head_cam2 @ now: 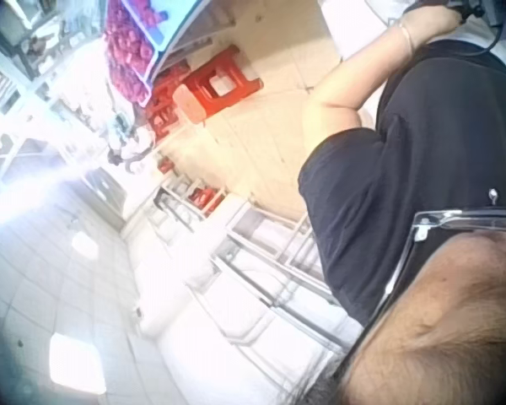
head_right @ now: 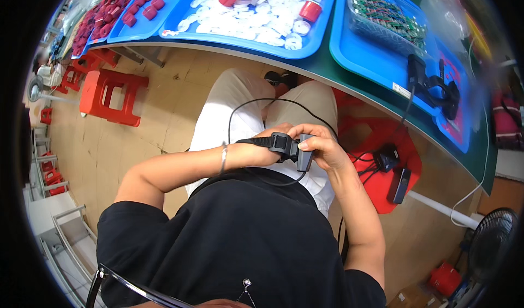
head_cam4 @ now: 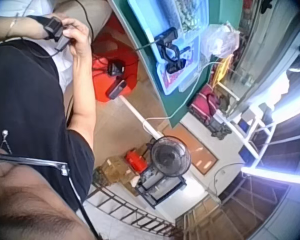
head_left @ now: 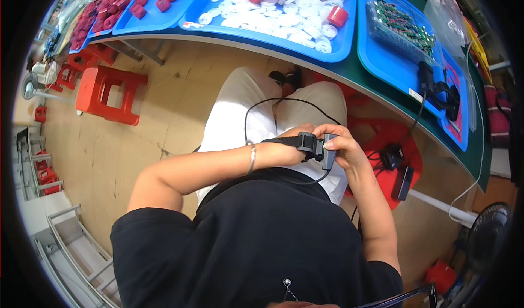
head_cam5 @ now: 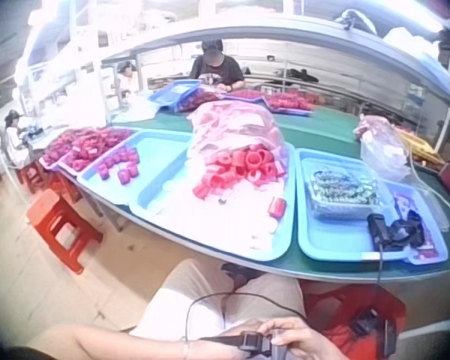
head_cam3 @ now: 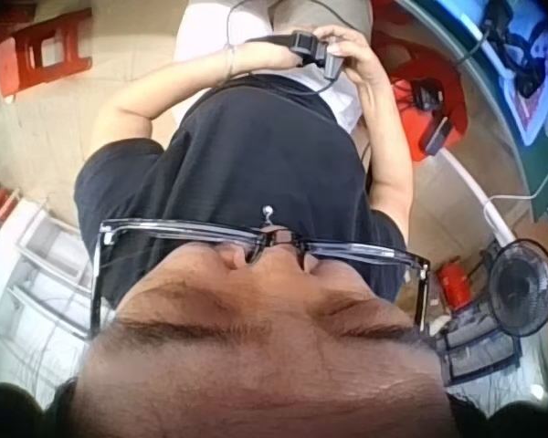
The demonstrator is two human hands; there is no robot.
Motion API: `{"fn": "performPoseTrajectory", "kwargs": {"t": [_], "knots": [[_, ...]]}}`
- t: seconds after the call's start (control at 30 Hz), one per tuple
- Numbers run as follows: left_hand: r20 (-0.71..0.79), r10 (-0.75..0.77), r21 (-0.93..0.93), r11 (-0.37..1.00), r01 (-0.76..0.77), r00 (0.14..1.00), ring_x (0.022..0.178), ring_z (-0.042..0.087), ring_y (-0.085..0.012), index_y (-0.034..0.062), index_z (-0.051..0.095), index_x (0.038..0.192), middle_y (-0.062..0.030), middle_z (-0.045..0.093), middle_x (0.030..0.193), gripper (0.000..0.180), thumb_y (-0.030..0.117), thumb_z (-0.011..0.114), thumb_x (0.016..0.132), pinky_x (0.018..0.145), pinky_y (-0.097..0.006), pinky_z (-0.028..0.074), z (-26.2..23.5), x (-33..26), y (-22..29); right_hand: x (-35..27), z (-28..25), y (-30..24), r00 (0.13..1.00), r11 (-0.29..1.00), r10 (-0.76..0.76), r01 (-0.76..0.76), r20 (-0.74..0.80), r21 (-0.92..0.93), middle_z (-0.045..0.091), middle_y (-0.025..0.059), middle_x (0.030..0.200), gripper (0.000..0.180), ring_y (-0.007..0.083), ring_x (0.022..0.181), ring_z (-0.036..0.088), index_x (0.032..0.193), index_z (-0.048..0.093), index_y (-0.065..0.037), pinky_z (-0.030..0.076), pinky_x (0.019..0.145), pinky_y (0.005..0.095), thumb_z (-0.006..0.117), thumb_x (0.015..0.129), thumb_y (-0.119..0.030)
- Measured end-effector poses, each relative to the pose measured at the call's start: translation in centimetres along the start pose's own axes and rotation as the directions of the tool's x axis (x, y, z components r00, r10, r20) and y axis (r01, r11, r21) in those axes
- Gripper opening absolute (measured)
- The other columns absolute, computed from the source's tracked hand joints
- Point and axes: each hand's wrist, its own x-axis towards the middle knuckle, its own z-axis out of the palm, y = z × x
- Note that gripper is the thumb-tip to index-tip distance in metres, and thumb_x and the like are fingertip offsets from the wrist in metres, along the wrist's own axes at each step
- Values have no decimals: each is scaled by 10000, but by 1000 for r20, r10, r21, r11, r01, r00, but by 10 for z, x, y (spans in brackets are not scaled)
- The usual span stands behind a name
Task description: Assembling small plastic caps and circuit boards into a base component.
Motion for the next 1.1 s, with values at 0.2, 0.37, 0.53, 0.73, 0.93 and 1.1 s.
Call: {"fn": "performPoseTrajectory", "kwargs": {"t": [0.2,0.37,0.53,0.73,0.93,1.1], "knots": [[165,128,284,943,-172,978,1215,468,-347,8,419,1300,-188,454,1275,397,70,471,912,990,-372,411,-24,-28,25,-2,11,-2,990,992,36,-19,137,-126,654,90,959,337,151,914,591,982,662,35,455,843,273,636,666,-78],[337,145,62,982,-176,930,1285,406,-375,-13,295,1387,-228,393,1357,441,58,377,959,1049,-409,361,-34,-40,43,-7,35,-25,966,966,-146,186,214,-179,671,116,1030,374,180,1034,596,1021,665,41,441,931,297,650,664,-68],[225,401,739,524,-424,888,1292,421,-404,-59,225,1438,-302,364,1388,572,33,450,920,1069,-433,388,-36,-52,37,-13,44,-34,980,905,-70,141,187,-401,671,70,1011,305,141,976,608,1015,682,14,444,914,288,700,712,-14],[261,-87,19,996,85,961,1144,528,-313,-63,428,1298,-242,506,1231,415,91,468,914,968,-355,420,-37,-48,58,-19,43,-27,981,919,-187,195,58,-342,660,48,984,303,109,929,599,1061,662,3,466,852,267,692,765,-55],[192,35,-22,999,-32,981,1193,469,-269,-54,419,1317,-169,498,1253,483,147,574,907,1006,-347,376,-55,-45,70,-23,64,-43,936,840,-353,307,-20,-447,639,40,975,298,108,916,595,1056,646,11,478,826,263,706,771,-53],[235,322,632,666,-396,917,1269,405,-426,-83,316,1375,-282,407,1339,633,176,620,883,1076,-427,334,-40,-49,56,-31,59,-60,908,804,-378,225,-181,-551,634,3,788,229,60,748,589,975,665,24,489,668,236,695,775,-84]]}}
